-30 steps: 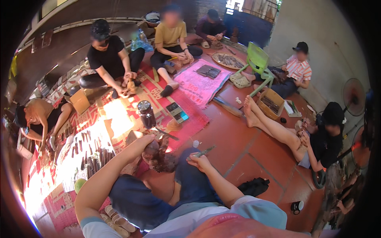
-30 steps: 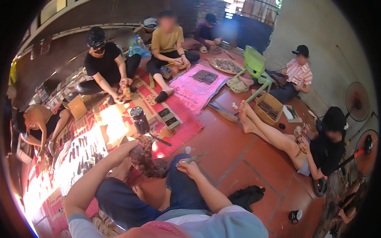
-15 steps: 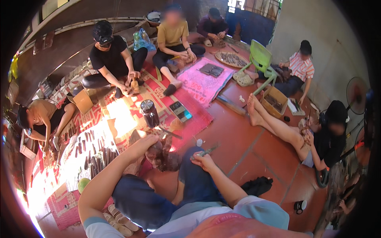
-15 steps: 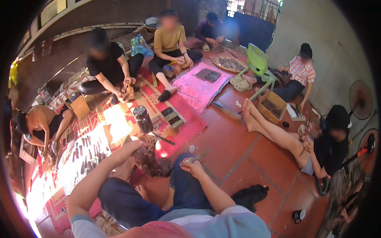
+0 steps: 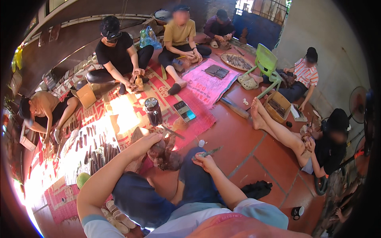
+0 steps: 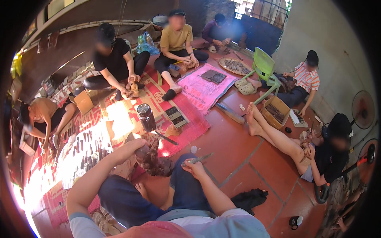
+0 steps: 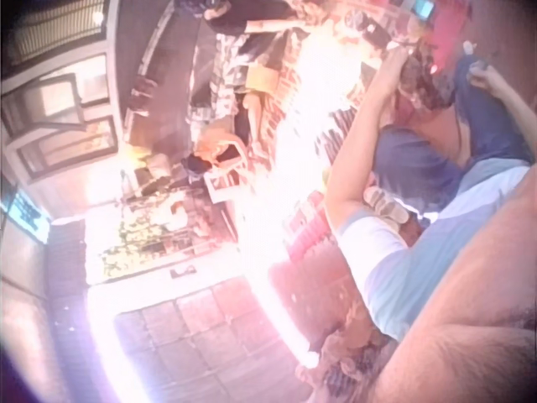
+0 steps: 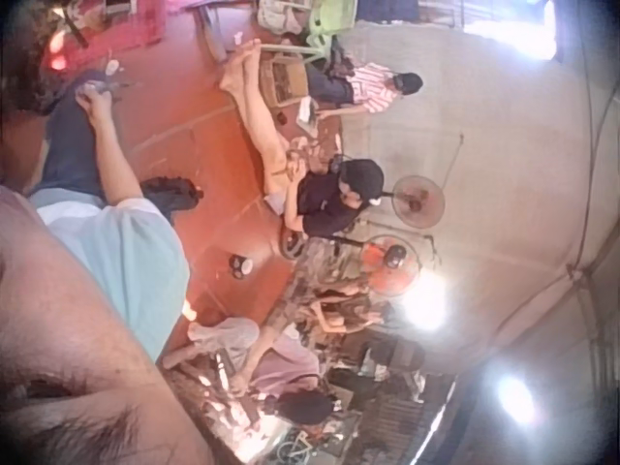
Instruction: The person sits on the floor and carves a piece of dark wood using a knife. They hold the wood in their left hand and use the knife in their right hand to shape it. The person occasionally pauses to inspect the wood or adjust their grip.
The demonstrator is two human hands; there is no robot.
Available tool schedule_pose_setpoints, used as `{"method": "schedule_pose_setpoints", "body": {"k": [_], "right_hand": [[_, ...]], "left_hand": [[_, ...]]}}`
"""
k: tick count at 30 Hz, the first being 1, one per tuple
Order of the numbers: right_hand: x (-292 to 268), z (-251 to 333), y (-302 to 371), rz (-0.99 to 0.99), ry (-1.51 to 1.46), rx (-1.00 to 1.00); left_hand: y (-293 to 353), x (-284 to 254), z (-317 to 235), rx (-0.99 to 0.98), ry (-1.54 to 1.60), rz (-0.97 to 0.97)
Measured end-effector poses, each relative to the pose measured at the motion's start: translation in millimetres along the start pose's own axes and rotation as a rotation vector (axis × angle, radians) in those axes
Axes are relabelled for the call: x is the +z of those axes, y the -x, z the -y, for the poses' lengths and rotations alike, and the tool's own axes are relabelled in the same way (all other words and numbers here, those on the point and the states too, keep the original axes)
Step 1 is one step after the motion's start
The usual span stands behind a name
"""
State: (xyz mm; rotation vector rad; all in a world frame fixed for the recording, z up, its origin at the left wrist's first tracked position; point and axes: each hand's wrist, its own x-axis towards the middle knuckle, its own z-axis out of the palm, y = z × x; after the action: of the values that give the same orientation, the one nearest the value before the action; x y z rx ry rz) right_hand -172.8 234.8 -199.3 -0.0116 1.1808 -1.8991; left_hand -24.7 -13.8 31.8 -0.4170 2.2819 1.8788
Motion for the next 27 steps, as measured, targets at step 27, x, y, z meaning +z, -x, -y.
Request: {"method": "schedule_pose_setpoints", "body": {"k": [27], "right_hand": [[-5.3, -6.5, -0.2, -0.037, 0.023, -0.021]], "left_hand": [[6.8, 5.9, -1.0, -0.041, -0.042, -0.022]]}}
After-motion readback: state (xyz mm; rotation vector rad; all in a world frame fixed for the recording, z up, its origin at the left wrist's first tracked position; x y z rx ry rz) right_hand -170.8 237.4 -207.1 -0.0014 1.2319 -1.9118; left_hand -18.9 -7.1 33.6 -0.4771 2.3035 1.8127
